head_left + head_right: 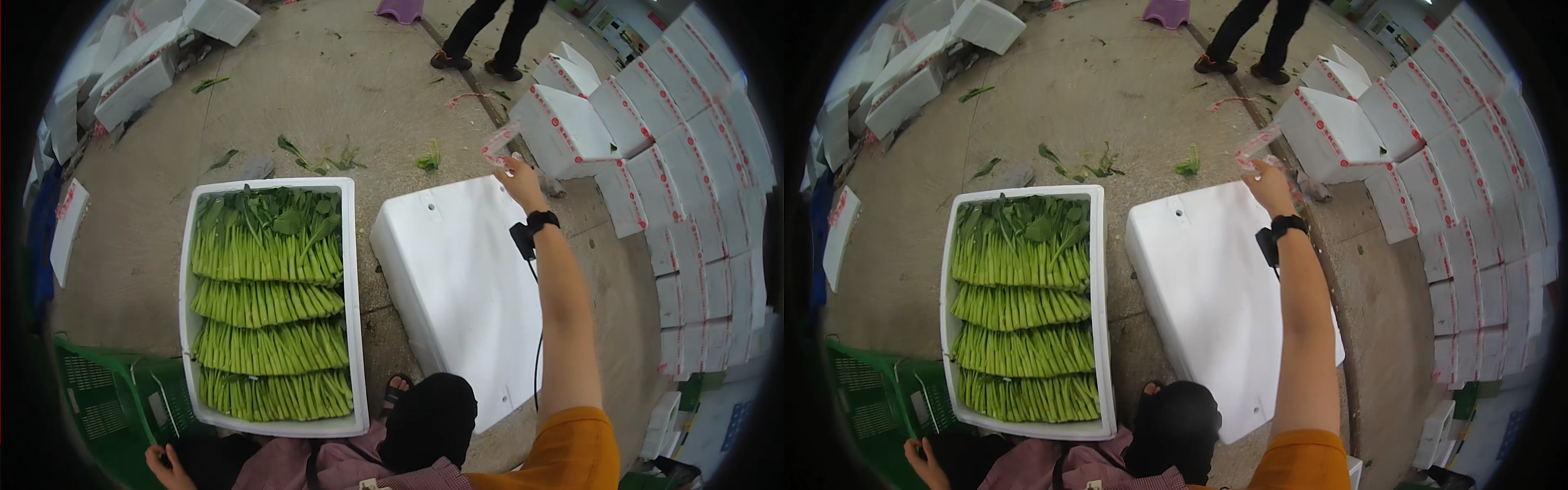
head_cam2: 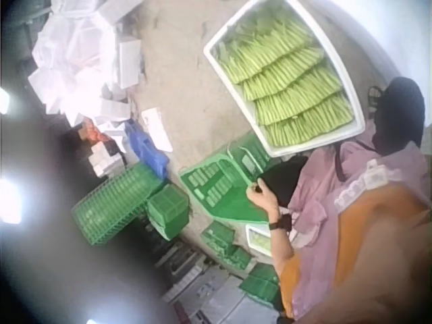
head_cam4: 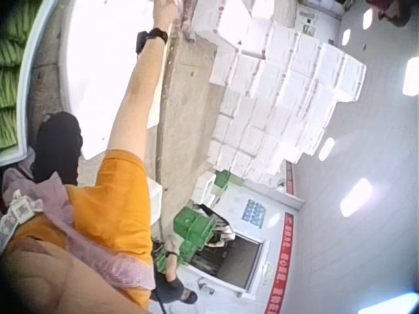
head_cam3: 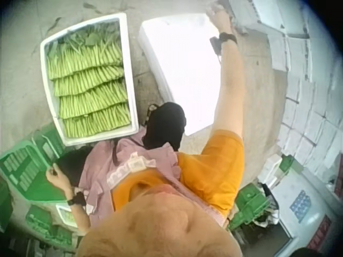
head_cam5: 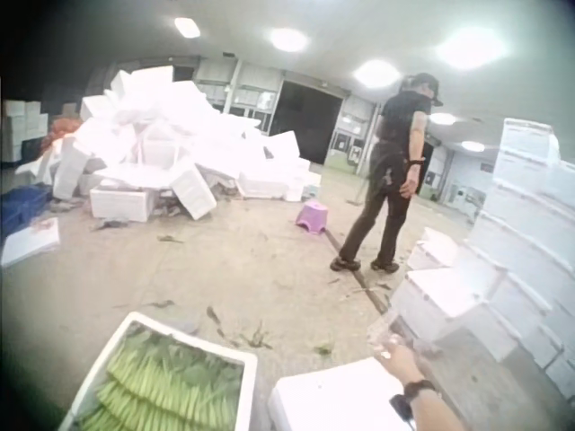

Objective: The recorder removes red adhesive tape from white styrofoam boxes and opens them to reveal green leaf vegetables.

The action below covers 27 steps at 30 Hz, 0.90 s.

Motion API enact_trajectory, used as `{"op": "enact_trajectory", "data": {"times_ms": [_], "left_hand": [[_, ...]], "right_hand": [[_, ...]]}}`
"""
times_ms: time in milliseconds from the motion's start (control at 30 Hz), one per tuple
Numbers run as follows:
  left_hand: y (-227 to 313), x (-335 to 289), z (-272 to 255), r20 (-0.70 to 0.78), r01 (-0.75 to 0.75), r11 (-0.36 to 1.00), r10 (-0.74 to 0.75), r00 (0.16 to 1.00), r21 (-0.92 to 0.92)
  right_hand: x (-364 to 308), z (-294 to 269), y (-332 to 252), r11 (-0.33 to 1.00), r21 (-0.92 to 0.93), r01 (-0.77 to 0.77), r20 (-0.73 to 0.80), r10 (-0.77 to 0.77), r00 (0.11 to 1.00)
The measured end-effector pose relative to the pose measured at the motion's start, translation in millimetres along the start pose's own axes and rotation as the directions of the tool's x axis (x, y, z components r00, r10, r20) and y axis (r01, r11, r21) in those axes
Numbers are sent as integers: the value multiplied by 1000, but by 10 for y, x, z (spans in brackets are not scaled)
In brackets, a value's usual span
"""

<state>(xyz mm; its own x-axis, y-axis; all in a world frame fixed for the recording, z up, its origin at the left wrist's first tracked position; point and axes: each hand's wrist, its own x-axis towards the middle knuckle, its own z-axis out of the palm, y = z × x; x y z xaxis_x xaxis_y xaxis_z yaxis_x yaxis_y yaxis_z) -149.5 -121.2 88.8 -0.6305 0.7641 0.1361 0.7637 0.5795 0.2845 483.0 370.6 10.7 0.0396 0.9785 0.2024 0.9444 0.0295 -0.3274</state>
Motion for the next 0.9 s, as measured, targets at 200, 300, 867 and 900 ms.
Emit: {"op": "enact_trajectory", "data": {"times_ms": [200, 300, 867, 900], "left_hand": [[33, -26, 22, -5, -13, 993, 13, 1000, -115], [75, -107, 39, -1, 131, 973, -134, 991, -192], [413, -387, 156, -177, 191, 980, -198, 964, -52], [418, -383, 162, -176, 200, 979, -204, 963, -39]], "right_hand": [[643, 581, -165, 978, -155, -140, 420, 194, 887], [791, 874, -222, 925, -340, -171, 498, 331, 801], [1270, 1211, 342, 967, -225, -117, 304, 184, 935], [1257, 1136, 424, 966, -221, -136, 297, 199, 934]]}}
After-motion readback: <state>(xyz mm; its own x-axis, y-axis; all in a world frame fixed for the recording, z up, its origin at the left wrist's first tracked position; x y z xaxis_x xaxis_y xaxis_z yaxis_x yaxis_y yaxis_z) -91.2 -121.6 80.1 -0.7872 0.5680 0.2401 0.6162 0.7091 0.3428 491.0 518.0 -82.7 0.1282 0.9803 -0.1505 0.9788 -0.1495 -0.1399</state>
